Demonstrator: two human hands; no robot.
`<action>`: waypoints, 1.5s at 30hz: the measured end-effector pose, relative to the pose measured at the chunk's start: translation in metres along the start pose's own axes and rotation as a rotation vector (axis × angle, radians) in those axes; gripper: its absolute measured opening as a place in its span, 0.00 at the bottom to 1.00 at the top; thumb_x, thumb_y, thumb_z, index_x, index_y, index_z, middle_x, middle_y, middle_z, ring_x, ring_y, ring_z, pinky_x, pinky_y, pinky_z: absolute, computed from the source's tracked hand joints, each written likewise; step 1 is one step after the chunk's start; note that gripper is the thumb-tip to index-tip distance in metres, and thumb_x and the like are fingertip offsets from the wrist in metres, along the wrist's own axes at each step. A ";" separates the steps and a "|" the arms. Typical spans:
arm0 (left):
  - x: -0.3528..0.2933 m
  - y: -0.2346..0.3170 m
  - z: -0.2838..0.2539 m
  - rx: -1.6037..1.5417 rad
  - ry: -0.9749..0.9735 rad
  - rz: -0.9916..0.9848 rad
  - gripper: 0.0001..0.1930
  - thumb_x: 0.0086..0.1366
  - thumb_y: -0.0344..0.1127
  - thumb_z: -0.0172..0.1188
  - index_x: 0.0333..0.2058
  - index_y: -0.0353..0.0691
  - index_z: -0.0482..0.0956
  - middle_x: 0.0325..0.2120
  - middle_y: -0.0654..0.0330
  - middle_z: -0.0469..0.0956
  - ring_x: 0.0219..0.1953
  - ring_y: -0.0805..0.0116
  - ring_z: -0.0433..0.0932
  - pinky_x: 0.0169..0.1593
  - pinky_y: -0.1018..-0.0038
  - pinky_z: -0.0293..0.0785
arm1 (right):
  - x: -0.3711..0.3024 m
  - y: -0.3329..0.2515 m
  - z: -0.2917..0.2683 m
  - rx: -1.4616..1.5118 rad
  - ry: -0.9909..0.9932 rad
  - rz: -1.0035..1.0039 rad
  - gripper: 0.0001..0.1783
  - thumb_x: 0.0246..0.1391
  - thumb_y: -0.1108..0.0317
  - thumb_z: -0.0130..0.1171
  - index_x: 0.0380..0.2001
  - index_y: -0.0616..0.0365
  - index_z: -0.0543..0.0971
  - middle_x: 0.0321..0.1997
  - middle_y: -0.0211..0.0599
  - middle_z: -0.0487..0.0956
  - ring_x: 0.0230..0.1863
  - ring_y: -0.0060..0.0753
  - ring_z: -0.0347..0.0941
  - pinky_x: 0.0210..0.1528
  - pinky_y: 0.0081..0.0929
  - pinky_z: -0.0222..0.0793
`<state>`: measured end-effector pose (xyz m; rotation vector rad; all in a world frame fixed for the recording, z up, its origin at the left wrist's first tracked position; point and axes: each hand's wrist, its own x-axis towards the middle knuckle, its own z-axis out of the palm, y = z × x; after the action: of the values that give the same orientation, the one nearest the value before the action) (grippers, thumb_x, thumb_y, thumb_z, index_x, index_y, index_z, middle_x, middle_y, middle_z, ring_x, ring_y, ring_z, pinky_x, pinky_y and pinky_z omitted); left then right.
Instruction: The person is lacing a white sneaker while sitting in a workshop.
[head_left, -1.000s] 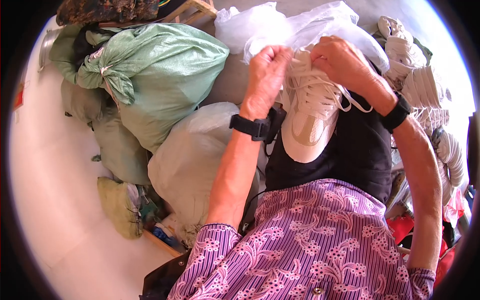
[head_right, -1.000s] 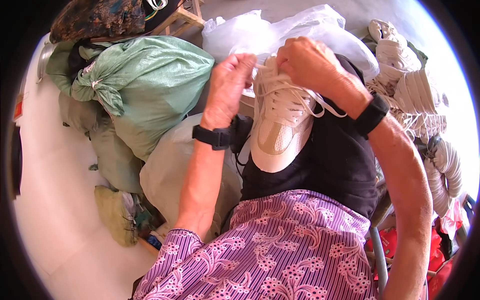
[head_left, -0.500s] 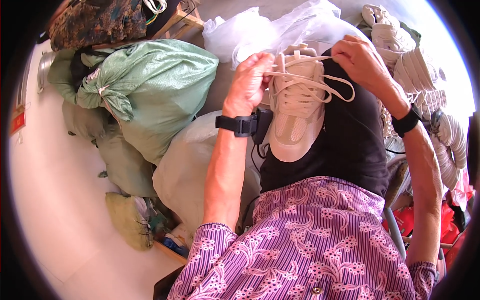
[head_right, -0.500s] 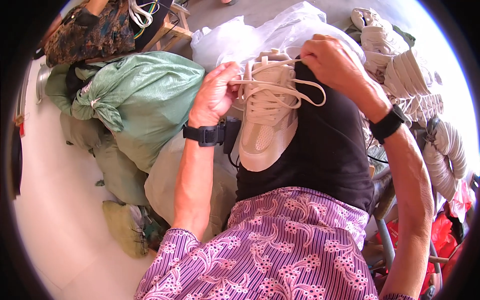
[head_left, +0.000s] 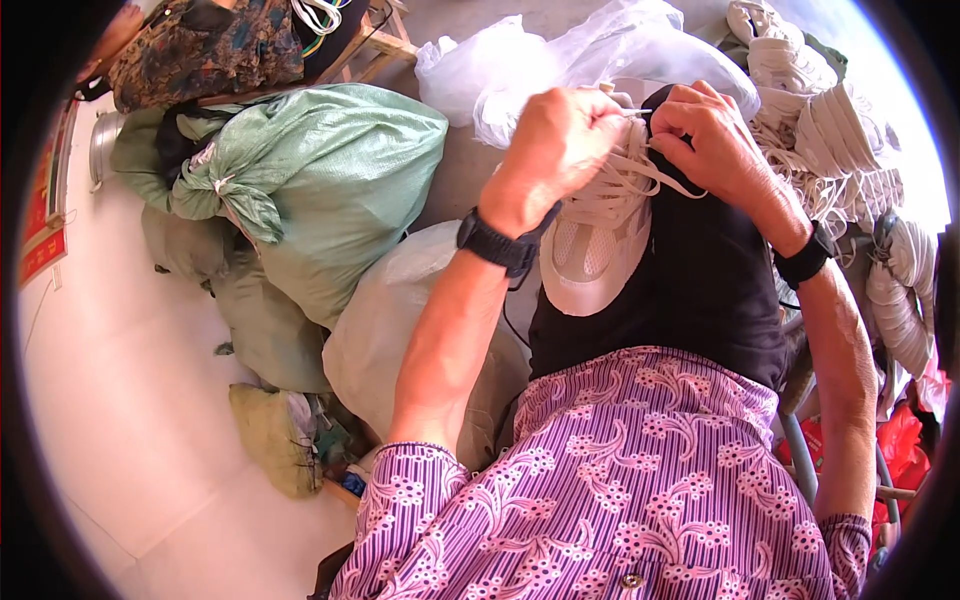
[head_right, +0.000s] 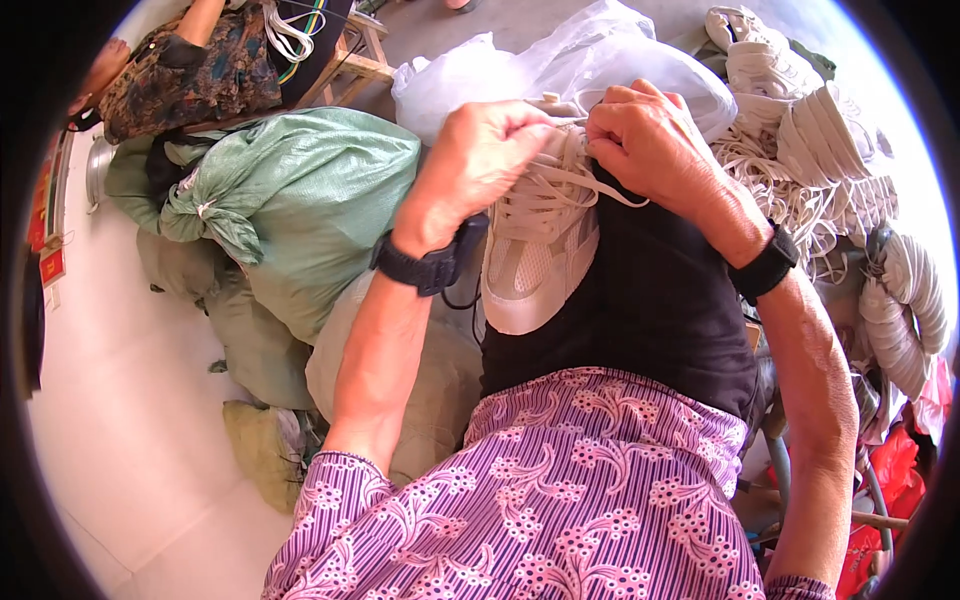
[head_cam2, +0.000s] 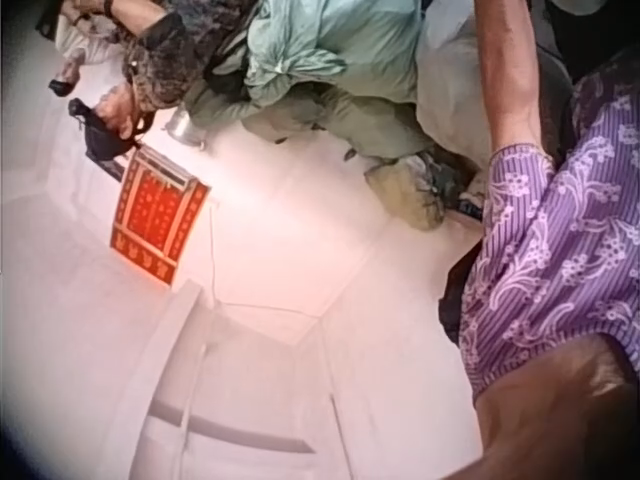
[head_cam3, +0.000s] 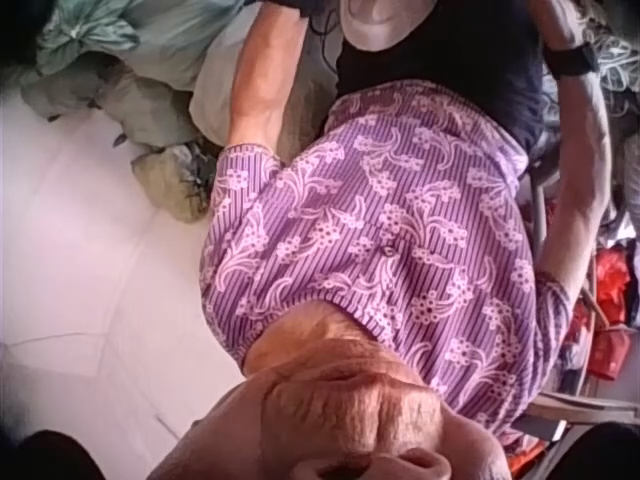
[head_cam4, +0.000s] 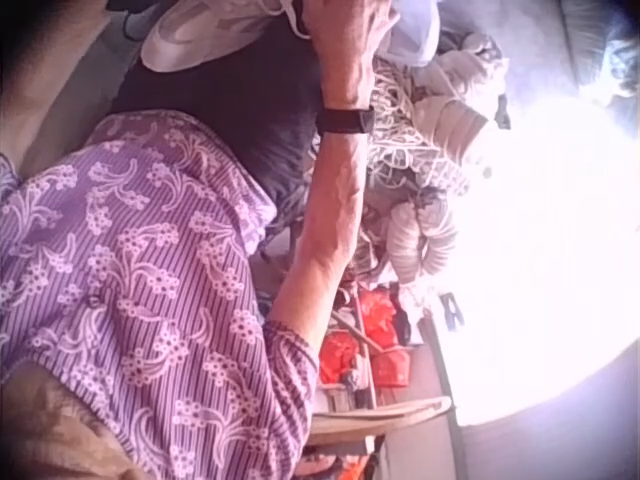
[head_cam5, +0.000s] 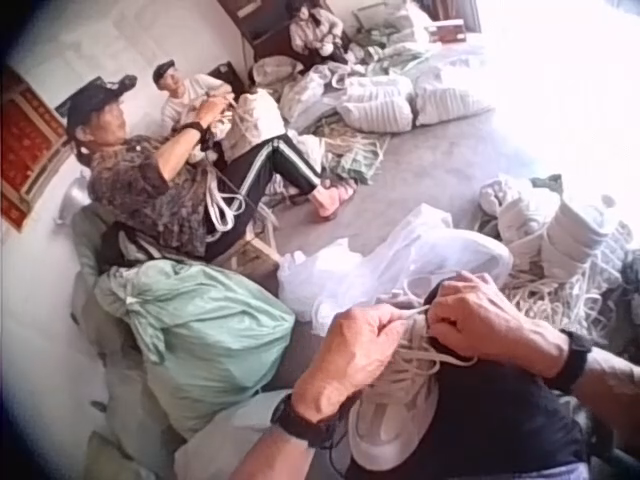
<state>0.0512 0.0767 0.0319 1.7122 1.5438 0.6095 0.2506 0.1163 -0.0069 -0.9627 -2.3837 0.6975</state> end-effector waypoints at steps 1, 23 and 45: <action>0.003 -0.001 0.006 0.036 -0.006 0.008 0.10 0.60 0.34 0.58 0.36 0.34 0.82 0.22 0.64 0.78 0.25 0.79 0.73 0.32 0.78 0.71 | 0.000 0.000 0.003 -0.004 -0.008 0.017 0.05 0.47 0.66 0.55 0.23 0.55 0.76 0.28 0.33 0.73 0.37 0.40 0.68 0.43 0.37 0.62; 0.022 -0.002 0.004 0.092 -0.320 -0.139 0.09 0.55 0.31 0.59 0.34 0.41 0.84 0.19 0.67 0.76 0.21 0.80 0.70 0.28 0.79 0.69 | -0.008 -0.006 0.016 -0.102 0.054 0.006 0.04 0.45 0.67 0.59 0.23 0.54 0.79 0.30 0.32 0.74 0.40 0.40 0.68 0.45 0.39 0.60; 0.010 -0.048 -0.030 0.415 0.290 0.028 0.10 0.58 0.38 0.57 0.28 0.36 0.79 0.19 0.52 0.76 0.21 0.59 0.76 0.29 0.68 0.71 | -0.006 -0.016 -0.001 0.171 -0.014 -0.053 0.03 0.40 0.72 0.55 0.19 0.58 0.74 0.26 0.37 0.71 0.32 0.43 0.67 0.39 0.36 0.65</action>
<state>0.0000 0.0933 0.0114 2.0208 1.9599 0.6013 0.2470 0.1024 0.0021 -0.8229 -2.3092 0.8744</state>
